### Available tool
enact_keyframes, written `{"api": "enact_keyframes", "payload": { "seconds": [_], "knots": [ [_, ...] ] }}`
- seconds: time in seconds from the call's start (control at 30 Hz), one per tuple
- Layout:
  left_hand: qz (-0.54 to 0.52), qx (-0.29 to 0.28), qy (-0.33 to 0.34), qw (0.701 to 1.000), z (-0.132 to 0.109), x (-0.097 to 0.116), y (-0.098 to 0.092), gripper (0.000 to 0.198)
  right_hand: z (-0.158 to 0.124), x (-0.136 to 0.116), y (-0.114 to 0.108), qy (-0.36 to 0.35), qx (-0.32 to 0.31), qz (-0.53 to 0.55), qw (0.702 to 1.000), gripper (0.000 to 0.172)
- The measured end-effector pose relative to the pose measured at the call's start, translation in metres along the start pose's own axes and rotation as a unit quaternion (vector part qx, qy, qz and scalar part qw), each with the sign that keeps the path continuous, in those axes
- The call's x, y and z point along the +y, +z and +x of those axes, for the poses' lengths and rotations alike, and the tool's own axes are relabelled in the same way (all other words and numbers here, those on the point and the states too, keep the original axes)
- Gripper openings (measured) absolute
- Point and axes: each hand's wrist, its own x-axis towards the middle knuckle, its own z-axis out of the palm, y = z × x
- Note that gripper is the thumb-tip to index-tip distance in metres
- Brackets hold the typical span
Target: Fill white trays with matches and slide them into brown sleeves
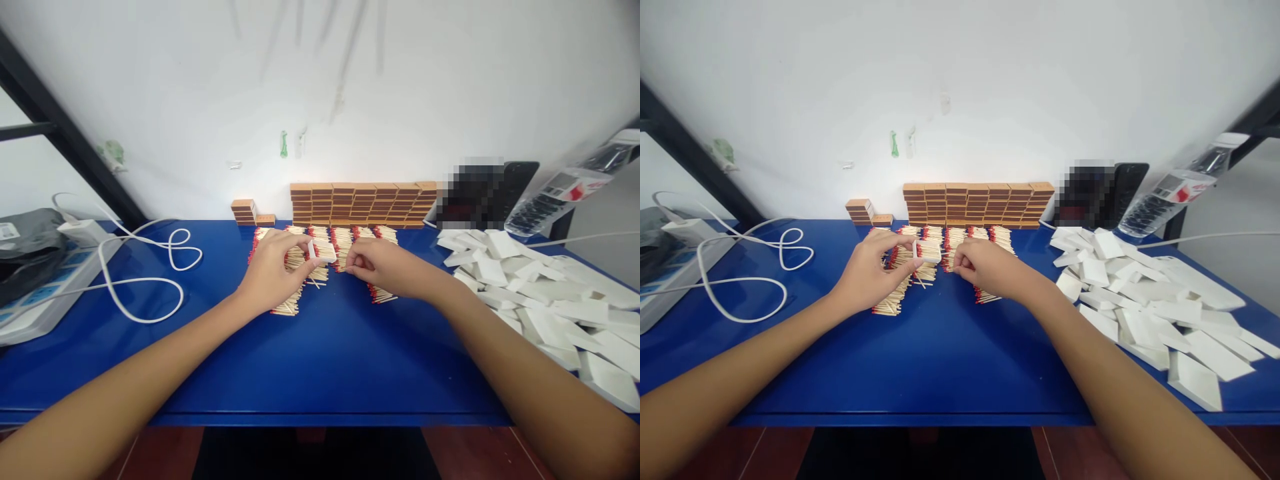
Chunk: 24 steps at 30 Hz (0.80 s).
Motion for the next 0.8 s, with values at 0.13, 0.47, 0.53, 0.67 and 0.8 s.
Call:
{"api": "enact_keyframes", "payload": {
  "seconds": [0.13,0.47,0.53,0.67,0.8],
  "knots": [
    [-0.004,-0.005,0.003,1.000,0.000,0.000,0.000,0.029,-0.001,-0.002,-0.002,-0.007,-0.025,0.015,1.000,0.010],
    [-0.001,-0.008,0.007,1.000,0.000,0.000,-0.001,0.029,-0.002,-0.001,-0.006,-0.019,-0.010,-0.005,1.000,0.008],
    [-0.003,-0.007,0.007,1.000,0.000,0.000,-0.001,0.030,-0.001,0.000,-0.005,-0.017,0.000,-0.013,1.000,0.008],
    [-0.001,-0.007,0.008,1.000,0.000,0.001,-0.001,0.029,0.002,0.004,-0.002,-0.013,0.000,-0.027,1.000,0.009],
    [0.000,-0.015,0.005,1.000,0.000,0.002,-0.001,0.028,0.004,0.010,0.002,0.004,-0.005,-0.036,0.999,0.010]
  ]
}}
